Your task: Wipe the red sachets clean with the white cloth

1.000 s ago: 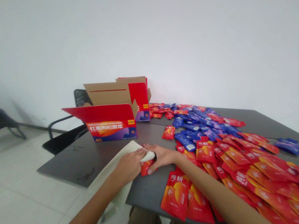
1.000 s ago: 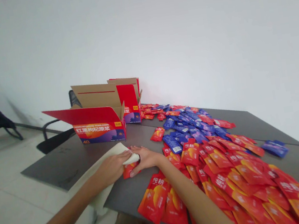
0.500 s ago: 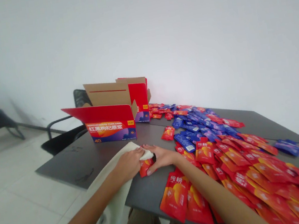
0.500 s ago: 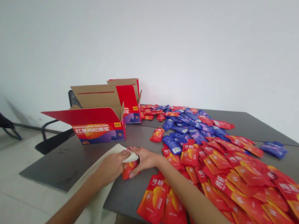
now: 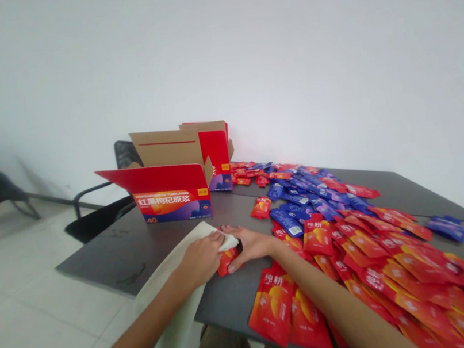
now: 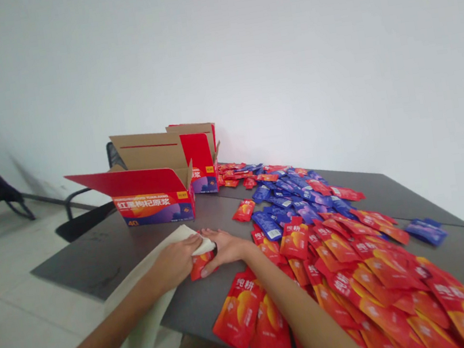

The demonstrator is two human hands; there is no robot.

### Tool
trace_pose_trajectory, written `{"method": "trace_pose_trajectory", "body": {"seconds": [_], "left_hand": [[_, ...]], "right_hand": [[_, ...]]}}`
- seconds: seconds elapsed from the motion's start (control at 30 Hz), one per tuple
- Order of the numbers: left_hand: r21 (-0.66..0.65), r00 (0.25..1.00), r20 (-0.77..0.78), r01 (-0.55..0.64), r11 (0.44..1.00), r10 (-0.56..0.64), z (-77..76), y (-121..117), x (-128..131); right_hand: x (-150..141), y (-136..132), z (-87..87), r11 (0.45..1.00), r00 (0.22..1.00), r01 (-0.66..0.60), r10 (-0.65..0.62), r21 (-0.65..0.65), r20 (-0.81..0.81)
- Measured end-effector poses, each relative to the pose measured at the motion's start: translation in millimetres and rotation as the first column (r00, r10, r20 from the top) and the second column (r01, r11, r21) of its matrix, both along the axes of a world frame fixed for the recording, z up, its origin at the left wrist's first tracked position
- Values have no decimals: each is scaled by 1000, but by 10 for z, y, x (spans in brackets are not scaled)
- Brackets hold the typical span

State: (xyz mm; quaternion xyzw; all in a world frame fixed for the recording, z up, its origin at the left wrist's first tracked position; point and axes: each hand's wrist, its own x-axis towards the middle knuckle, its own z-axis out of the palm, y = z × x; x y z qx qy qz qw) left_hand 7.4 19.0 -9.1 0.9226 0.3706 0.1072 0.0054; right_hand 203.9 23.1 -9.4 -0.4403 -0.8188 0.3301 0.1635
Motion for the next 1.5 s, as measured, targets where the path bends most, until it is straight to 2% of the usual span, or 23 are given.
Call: {"method": "trace_pose_trajectory", "body": {"seconds": [0.13,0.2,0.4,0.6,0.7,0.8,0.87,1.0,1.07,1.27,1.3,1.43,1.5], "left_hand": [[-15,993,4,121,993,-120,-29,-200,-14],[-27,989,32,143,989,-142,-22,-217,-31],[-14,1000,-2,-14,1000,14,32,14,-7],[-10,985,22,174,985,-174,-57,-221,-40],[-14,994,34,108,994,-108,-34,-152,-38],[-12,1000,23,15,1000,-15,7,1,-12],[0,1000,10,3,1000,-3,10,12,-1],[-11,989,12,148,989,-148,-17,-185,-21],[-39,985,30,172,984,-171,-10,-228,-36],[-23,999,8,-44,999,44,47,11,-27],[-17,1000,0,-31,999,31,42,6,-24],[-46,989,15,145,988,-144,-8,-180,-43],[-61,988,30,154,986,-153,-12,-215,-51]], "right_hand": [[-2,22,-38,999,999,-34,34,41,0],[-1,28,-49,998,999,-41,42,52,-3],[10,18,-37,1000,1000,-4,4,18,-14],[8,37,-64,999,1000,-30,29,44,8],[6,31,-50,998,999,-38,38,44,18],[7,18,-28,1000,1000,7,-8,12,6],[8,15,-24,1000,1000,15,-15,5,-10],[3,25,-41,999,1000,-25,26,43,-11],[1,30,-48,998,1000,-29,29,48,-1],[17,46,-76,999,999,-19,21,46,-31],[21,52,-85,999,999,-25,26,43,-29],[23,62,-103,997,999,-45,46,58,-8],[15,52,-90,997,999,-39,39,64,-6]]}}
